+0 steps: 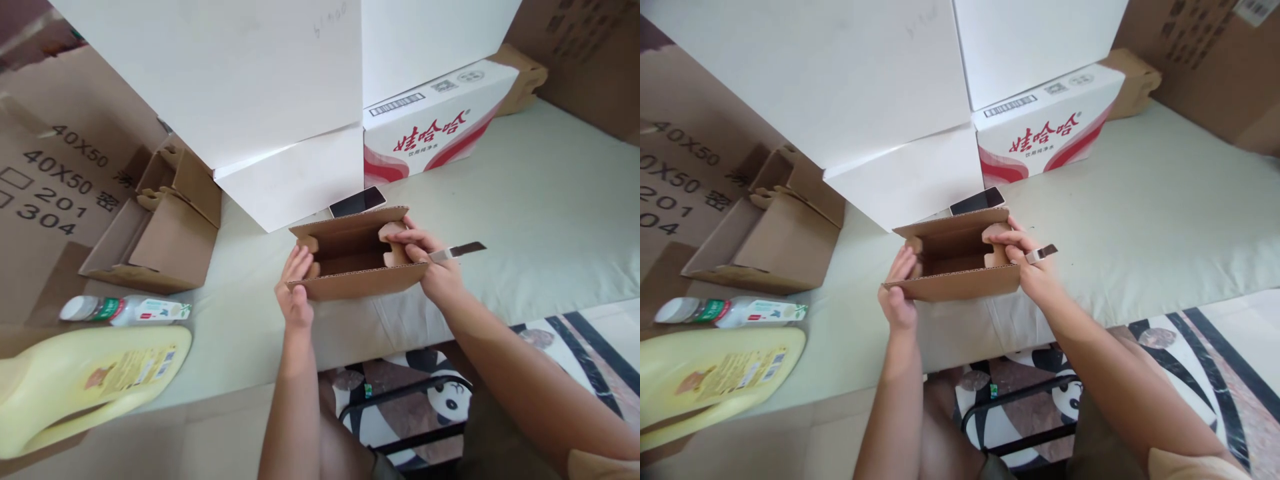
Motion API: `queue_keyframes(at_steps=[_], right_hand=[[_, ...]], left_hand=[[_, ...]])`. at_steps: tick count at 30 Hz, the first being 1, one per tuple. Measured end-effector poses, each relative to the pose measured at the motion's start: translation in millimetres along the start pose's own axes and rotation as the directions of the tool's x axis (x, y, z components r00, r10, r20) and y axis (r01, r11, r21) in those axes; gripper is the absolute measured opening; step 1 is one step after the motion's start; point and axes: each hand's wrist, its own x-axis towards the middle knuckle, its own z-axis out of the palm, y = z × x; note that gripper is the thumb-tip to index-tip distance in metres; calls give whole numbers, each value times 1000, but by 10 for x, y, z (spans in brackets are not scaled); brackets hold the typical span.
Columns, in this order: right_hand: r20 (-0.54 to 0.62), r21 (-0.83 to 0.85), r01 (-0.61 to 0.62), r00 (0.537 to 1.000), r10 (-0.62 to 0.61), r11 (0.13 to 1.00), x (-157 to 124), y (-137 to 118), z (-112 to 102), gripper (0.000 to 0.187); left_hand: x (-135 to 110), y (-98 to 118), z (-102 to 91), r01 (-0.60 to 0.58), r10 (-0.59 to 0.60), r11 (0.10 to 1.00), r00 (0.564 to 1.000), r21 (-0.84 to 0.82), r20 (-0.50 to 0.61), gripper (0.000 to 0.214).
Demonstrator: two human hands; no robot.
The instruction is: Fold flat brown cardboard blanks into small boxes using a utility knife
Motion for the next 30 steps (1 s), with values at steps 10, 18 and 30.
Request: queue_keyframes(at_steps=[10, 18, 30], right_hand=[[-278, -58, 9, 960, -25, 998, -26, -23, 28, 24], [-95, -261, 12, 995, -38, 965, -43, 15, -42, 38], [55, -167, -70, 995, 80, 983, 39, 50, -99, 59]], left_hand=[[-25, -26, 113, 54, -53, 999, 992, 1, -111, 33], [-62, -2, 124, 148, -147, 989, 983, 3, -111, 32], [-81, 19, 148, 222, -231, 969, 970, -103, -78, 40]])
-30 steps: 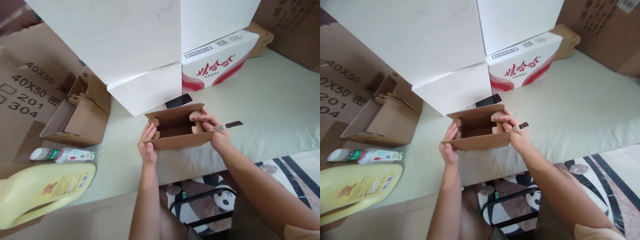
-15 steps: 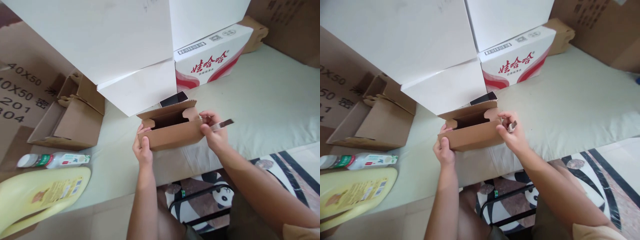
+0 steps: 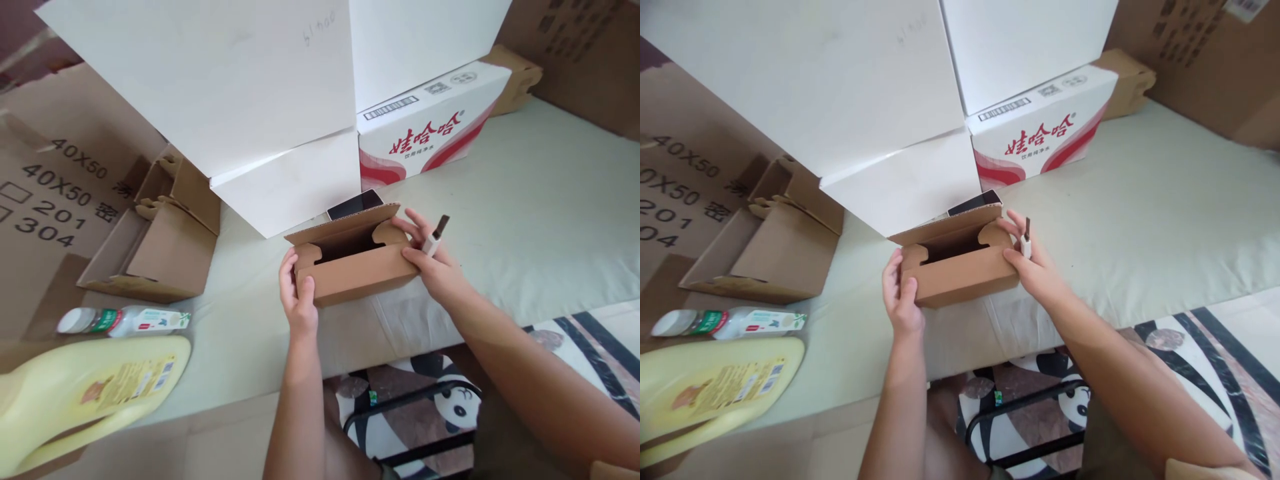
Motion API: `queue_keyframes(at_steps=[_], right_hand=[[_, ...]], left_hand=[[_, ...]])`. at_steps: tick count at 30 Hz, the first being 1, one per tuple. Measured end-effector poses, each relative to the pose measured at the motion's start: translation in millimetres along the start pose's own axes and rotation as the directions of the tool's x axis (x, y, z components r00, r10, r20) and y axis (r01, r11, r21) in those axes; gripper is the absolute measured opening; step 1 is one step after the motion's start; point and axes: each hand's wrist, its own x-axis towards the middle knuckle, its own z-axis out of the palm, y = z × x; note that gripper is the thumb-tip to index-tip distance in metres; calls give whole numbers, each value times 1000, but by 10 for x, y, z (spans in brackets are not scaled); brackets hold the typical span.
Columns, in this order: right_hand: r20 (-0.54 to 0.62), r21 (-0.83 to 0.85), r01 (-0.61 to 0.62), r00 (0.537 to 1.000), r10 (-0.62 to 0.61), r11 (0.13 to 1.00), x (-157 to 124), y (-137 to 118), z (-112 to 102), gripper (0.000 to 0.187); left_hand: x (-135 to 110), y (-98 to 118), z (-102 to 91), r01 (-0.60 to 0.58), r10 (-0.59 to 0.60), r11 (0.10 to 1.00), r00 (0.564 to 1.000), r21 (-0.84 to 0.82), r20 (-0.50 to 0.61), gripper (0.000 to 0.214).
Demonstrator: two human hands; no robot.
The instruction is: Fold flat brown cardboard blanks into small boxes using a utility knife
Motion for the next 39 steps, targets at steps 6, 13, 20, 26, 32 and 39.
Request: queue_keyframes(at_steps=[6, 13, 20, 26, 32, 39], right_hand=[[-100, -262, 173, 974, -205, 949, -23, -82, 25, 45], [-53, -223, 155, 984, -171, 962, 78, -24, -76, 74], [98, 38, 143, 984, -146, 989, 198, -23, -48, 81], [8, 21, 248, 969, -249, 968, 116, 1, -6, 46], [-12, 47, 245, 970, -244, 969, 87, 52, 23, 38], [-62, 122, 247, 968, -241, 961, 51, 92, 70, 42]], left_hand=[[13, 6, -1, -47, 47, 999, 999, -5, 2, 33], [26, -14, -36, -67, 63, 992, 997, 111, 37, 22], [42, -33, -37, -61, 58, 992, 998, 115, 27, 20], [56, -88, -25, -39, 42, 996, 998, 78, -37, 25], [90, -101, 39, -63, 61, 998, 990, -18, -127, 31], [87, -102, -25, -106, 109, 991, 994, 86, -29, 28]])
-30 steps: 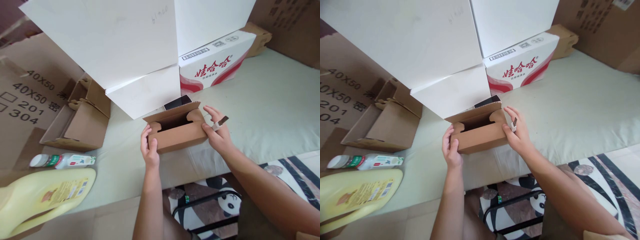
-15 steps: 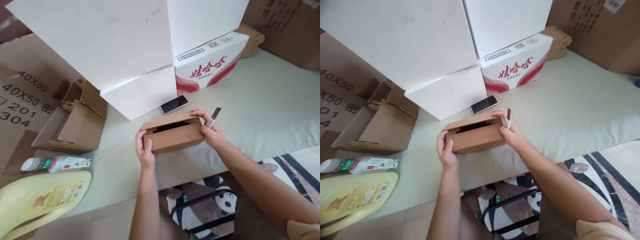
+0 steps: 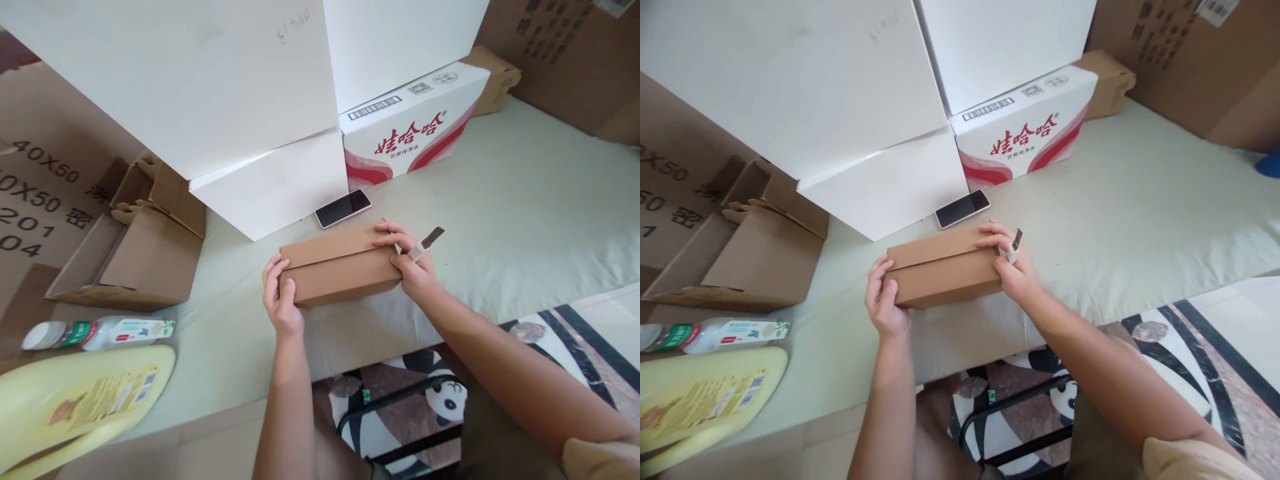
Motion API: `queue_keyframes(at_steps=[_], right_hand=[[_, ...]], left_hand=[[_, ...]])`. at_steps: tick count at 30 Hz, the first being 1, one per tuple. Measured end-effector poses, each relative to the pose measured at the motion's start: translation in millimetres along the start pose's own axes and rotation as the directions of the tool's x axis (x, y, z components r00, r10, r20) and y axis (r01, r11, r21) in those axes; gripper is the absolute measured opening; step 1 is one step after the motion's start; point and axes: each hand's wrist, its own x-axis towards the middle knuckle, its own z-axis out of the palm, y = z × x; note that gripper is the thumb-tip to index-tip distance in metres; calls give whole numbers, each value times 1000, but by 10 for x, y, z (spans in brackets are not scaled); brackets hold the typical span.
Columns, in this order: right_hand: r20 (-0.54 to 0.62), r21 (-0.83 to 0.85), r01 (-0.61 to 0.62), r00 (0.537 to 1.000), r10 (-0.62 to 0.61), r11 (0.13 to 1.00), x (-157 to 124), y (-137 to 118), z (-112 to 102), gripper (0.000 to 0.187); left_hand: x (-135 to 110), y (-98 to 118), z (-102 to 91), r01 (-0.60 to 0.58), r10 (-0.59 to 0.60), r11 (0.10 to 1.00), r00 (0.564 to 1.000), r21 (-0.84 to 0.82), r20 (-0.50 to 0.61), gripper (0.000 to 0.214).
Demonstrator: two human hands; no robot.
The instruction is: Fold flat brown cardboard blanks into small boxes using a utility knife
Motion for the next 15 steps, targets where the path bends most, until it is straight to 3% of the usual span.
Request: queue_keyframes(at_steps=[15], right_hand=[[-2, 25, 9, 1000, -9, 1000, -20, 36, 11, 40]], left_hand=[[5, -12, 14, -19, 18, 998, 1000, -56, -25, 23]])
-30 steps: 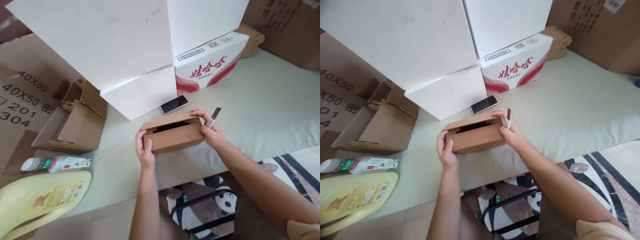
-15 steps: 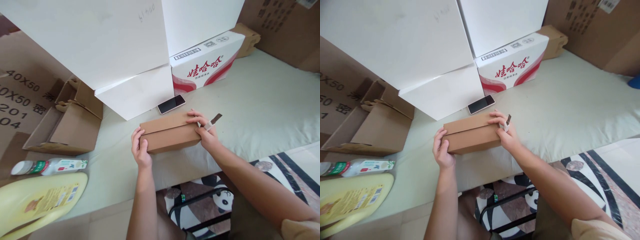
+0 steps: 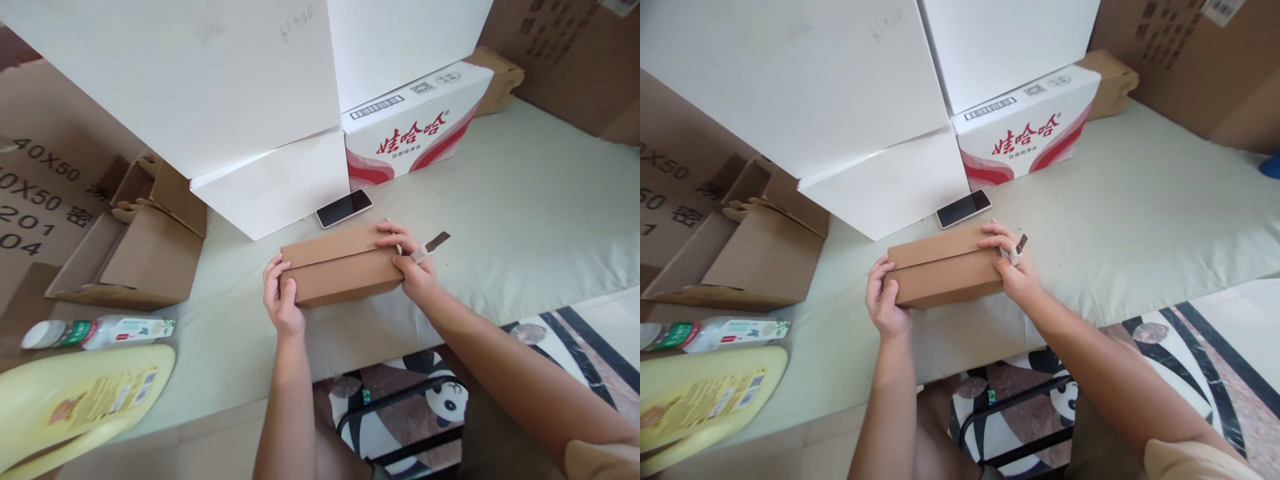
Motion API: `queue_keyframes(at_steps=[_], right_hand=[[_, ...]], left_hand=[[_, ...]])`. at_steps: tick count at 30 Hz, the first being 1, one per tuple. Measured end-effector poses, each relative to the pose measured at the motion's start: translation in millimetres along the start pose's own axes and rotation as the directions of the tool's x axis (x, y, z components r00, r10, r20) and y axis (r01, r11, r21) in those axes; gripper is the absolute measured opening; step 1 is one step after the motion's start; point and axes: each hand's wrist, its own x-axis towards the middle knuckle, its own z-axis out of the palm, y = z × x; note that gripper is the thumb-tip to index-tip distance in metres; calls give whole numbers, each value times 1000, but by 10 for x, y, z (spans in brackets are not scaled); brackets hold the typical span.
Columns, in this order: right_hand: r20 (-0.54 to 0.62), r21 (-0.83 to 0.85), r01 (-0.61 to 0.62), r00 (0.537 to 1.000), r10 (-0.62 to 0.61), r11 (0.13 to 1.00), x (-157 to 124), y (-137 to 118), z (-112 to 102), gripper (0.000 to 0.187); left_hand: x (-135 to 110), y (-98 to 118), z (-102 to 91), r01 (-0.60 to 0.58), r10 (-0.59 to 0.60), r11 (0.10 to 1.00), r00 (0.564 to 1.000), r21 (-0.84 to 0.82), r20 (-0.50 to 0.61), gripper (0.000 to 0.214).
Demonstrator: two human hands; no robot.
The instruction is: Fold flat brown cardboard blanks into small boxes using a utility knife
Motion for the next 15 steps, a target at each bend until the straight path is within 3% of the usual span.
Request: queue_keyframes(at_steps=[15], right_hand=[[1, 17, -3, 1000, 3, 1000, 0, -9, 6, 39]], left_hand=[[-3, -11, 4, -2, 2, 1000, 1000, 22, -5, 23]])
